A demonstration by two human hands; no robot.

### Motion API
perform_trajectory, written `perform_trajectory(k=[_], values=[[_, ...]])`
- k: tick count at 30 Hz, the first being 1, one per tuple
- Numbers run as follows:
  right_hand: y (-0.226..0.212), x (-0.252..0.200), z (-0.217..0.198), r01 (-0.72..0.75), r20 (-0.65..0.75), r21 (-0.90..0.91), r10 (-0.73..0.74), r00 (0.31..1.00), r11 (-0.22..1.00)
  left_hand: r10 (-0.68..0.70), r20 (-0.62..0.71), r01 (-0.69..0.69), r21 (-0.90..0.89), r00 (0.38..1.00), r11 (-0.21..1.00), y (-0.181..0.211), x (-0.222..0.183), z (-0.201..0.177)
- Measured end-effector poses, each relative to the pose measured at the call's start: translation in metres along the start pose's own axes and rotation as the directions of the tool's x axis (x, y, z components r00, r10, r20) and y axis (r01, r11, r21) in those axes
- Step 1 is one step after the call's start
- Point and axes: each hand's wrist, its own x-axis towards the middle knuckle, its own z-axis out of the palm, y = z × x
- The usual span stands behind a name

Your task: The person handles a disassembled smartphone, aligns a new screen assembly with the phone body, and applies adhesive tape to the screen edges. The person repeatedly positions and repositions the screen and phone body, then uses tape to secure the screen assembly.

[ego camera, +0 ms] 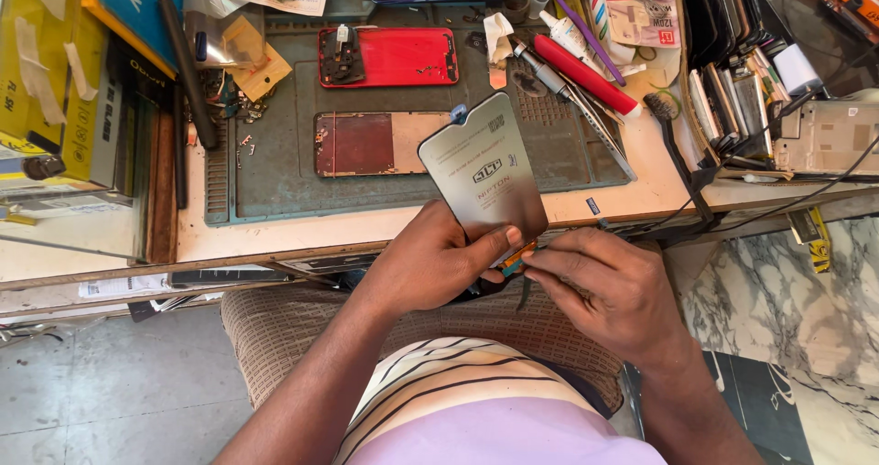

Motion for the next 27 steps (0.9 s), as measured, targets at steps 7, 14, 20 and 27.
perform_trajectory(k=[7, 14, 20, 27], values=[[-0.005, 0.005, -0.006, 0.117, 0.067, -0.162, -0.107, 0.992, 0.98, -0.018, 0.02, 0.017, 0.021, 1.0, 1.0, 0.011, 0.002, 0.001], [-0.008, 0.007, -0.015, 0.205, 0.155, -0.187, -0.178, 0.972, 0.961, -0.03, 0.082, 0.025, 0.06, 0.996, 0.998, 0.015, 0.002, 0.0], [-0.008, 0.007, -0.01, 0.176, 0.145, -0.171, -0.152, 0.978, 0.97, -0.039, 0.098, 0.029, 0.111, 0.994, 0.993, 0.013, 0.003, 0.001], [-0.008, 0.006, -0.005, 0.155, 0.143, -0.162, -0.132, 0.981, 0.975, -0.08, 0.07, 0.063, 0.221, 0.994, 0.973, 0.014, 0.002, 0.003]])
